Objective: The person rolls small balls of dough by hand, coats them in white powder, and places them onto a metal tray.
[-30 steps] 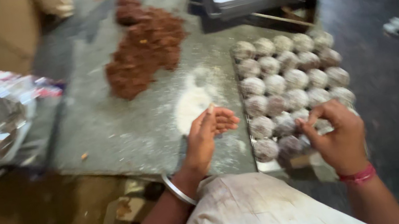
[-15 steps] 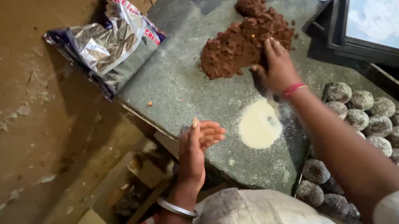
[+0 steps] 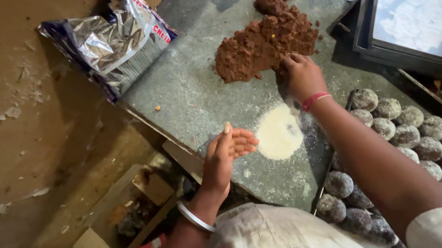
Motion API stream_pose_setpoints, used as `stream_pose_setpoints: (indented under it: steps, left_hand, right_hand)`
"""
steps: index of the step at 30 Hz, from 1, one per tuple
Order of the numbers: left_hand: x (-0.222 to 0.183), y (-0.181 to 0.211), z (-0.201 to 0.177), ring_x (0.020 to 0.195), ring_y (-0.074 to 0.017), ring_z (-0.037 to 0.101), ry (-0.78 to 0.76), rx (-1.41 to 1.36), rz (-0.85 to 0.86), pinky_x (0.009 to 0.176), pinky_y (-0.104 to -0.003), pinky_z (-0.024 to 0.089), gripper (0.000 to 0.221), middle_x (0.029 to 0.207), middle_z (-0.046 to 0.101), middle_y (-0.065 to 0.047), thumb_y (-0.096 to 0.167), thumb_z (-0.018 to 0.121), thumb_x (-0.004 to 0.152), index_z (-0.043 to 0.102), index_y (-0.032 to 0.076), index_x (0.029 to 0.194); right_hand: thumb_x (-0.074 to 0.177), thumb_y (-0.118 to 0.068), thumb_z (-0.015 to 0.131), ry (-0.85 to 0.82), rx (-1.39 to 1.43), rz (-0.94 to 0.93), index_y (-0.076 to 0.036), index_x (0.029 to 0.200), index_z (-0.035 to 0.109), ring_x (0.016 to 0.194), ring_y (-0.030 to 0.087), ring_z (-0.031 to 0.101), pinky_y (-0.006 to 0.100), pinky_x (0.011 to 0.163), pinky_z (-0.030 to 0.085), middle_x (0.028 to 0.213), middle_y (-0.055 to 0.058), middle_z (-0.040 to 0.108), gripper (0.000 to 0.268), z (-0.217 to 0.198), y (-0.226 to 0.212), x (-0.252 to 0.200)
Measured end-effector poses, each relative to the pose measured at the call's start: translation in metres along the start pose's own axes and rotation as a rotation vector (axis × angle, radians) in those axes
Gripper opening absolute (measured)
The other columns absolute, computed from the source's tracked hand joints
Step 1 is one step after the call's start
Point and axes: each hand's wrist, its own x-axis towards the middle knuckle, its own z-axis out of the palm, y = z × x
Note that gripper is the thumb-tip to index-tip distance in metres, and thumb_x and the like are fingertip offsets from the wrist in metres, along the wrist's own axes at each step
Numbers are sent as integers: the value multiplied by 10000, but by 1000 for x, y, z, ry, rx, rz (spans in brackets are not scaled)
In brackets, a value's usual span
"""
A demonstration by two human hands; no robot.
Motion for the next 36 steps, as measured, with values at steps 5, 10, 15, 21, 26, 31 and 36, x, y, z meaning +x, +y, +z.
stream_pose_setpoints:
  steps: [5, 10, 15, 21, 26, 31, 36]
  left_hand:
    - [-4, 9, -4, 912, -210, 711, -15, 34, 14, 883, -344, 550, 597, 984, 763, -139, 487, 353, 1075, 692, -4, 1058]
    - [-1, 10, -11, 907, -211, 706, -10, 1, 1, 877, -343, 537, 589, 981, 762, -131, 483, 338, 1077, 691, 11, 1066]
    - [5, 11, -13, 924, -217, 717, -18, 11, 28, 899, -358, 550, 593, 988, 756, -132, 481, 326, 1082, 689, 12, 1067]
    - [10, 1, -8, 917, -222, 718, -30, 28, 9, 895, -362, 552, 641, 986, 762, -140, 498, 308, 1081, 700, -9, 1071]
    - [12, 2, -7, 930, -209, 717, -69, -29, -10, 931, -356, 545, 682, 1006, 767, -141, 526, 263, 1078, 701, 3, 1095]
    - [8, 4, -9, 936, -208, 712, -86, -41, -7, 941, -363, 535, 699, 1017, 764, -143, 547, 260, 1073, 701, 6, 1102]
    - [7, 5, -12, 924, -216, 719, -41, -71, -26, 935, -378, 541, 701, 1003, 765, -145, 570, 272, 1060, 698, 15, 1077]
  right_hand:
    - [904, -160, 781, 69, 284, 385, -91, 1117, 744, 995, 309, 732, 370, 905, 568, 1078, 137, 755, 227, -3, 8, 15]
    - [934, -142, 807, 209, 447, 617, -113, 1290, 695, 1015, 216, 731, 334, 900, 567, 1135, 113, 760, 375, 17, -3, 7]
    - [939, -177, 750, 325, 484, 621, -91, 1329, 651, 1164, 240, 739, 347, 998, 591, 1287, 119, 753, 412, 9, 11, 12]
    - [815, -273, 861, 204, -22, 364, 1, 1401, 587, 1168, 475, 617, 475, 984, 506, 1355, 303, 585, 703, 27, -32, 14]
    - [870, -225, 806, 35, -9, 465, -149, 1290, 726, 1045, 411, 674, 471, 899, 536, 1338, 207, 652, 434, 10, -30, 24]
    - [850, -175, 694, 161, 385, 501, -119, 1145, 801, 973, 234, 779, 365, 926, 611, 1114, 123, 791, 319, -1, 24, 19]
    - [787, -134, 618, 156, 1680, 1047, -88, 1218, 700, 1140, 265, 682, 483, 1021, 554, 1139, 90, 758, 441, -30, 37, 13]
